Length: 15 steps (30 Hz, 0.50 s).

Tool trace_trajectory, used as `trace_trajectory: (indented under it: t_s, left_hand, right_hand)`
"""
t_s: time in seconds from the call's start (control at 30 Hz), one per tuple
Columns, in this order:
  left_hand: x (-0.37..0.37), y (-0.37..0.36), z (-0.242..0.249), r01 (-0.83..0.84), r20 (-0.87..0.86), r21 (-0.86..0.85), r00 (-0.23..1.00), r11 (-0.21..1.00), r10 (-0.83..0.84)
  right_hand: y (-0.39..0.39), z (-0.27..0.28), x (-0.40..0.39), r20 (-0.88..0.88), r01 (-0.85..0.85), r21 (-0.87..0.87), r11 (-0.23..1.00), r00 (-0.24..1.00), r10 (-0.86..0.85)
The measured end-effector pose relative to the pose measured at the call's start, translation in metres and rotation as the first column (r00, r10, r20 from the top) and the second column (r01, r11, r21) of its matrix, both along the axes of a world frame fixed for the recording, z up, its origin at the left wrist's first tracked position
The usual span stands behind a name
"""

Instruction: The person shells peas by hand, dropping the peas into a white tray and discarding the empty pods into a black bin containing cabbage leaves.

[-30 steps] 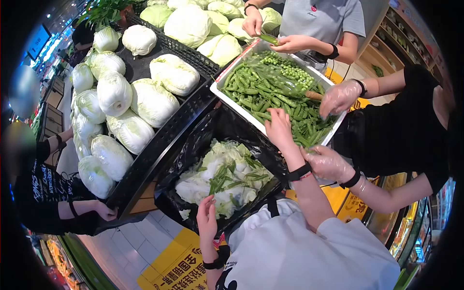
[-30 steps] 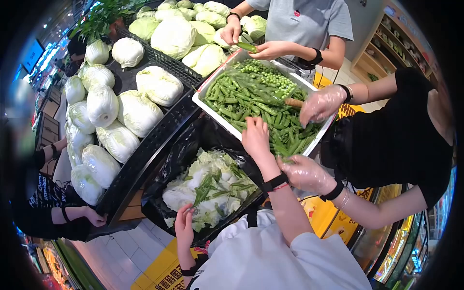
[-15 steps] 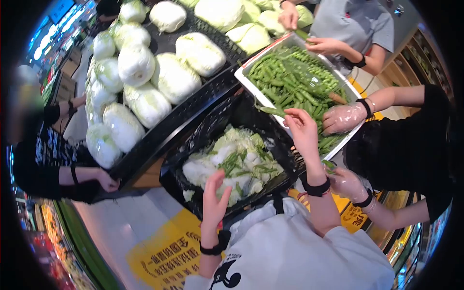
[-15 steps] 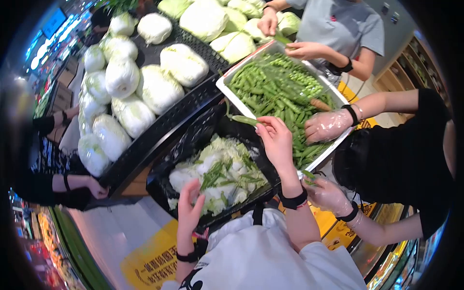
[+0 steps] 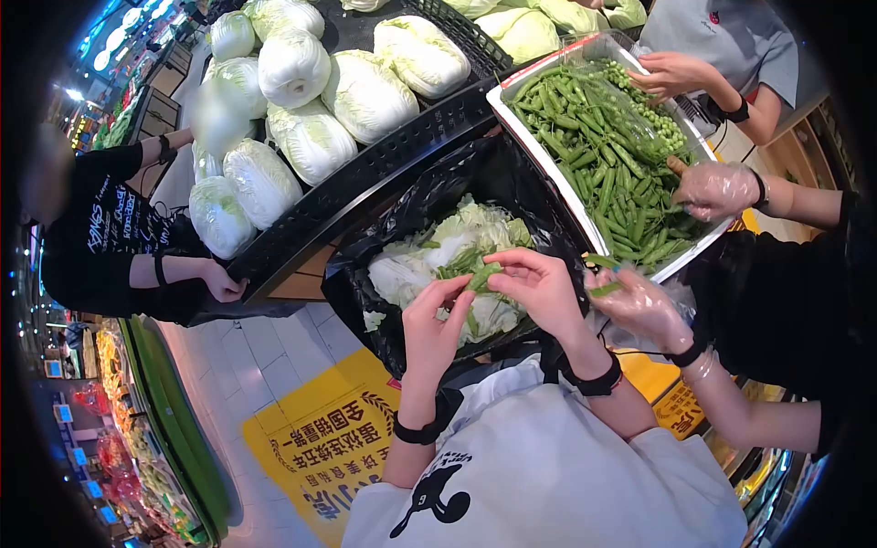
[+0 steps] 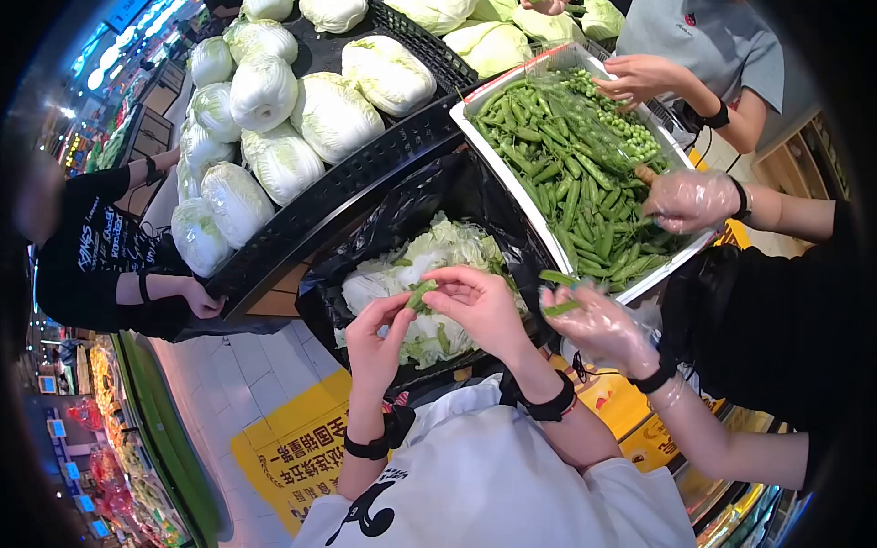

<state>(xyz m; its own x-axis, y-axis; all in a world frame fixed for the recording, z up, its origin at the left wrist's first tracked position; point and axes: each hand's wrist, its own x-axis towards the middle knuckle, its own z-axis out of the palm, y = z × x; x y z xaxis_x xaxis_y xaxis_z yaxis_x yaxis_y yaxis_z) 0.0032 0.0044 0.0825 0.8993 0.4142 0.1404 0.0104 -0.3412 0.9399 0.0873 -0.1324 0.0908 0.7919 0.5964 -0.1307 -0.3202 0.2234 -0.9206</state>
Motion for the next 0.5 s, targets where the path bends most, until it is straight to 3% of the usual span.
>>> trace_trajectory:
  t_s: [0.1,0.17,0.2,0.5]
  left_hand:
    - [-0.005,-0.007,-0.007,0.028,-0.046,-0.067,0.998,0.997,-0.031]
    - [-0.009,-0.011,-0.012,0.046,-0.099,-0.274,0.992,0.961,-0.075]
    - [-0.01,-0.012,-0.014,0.046,-0.102,-0.272,0.992,0.961,-0.077]
    - [-0.01,-0.016,-0.014,0.05,-0.157,-0.36,0.981,0.932,-0.113]
  right_hand:
    - [0.0,-0.008,-0.004,0.037,0.039,-0.041,0.998,0.999,-0.037]
    - [-0.002,-0.009,-0.005,0.269,0.066,-0.155,0.986,0.963,-0.022]
    - [-0.002,-0.007,-0.004,0.335,0.091,-0.195,0.976,0.942,-0.021]
    - [-0.008,-0.024,-0.009,0.238,0.114,-0.152,0.982,0.968,-0.075]
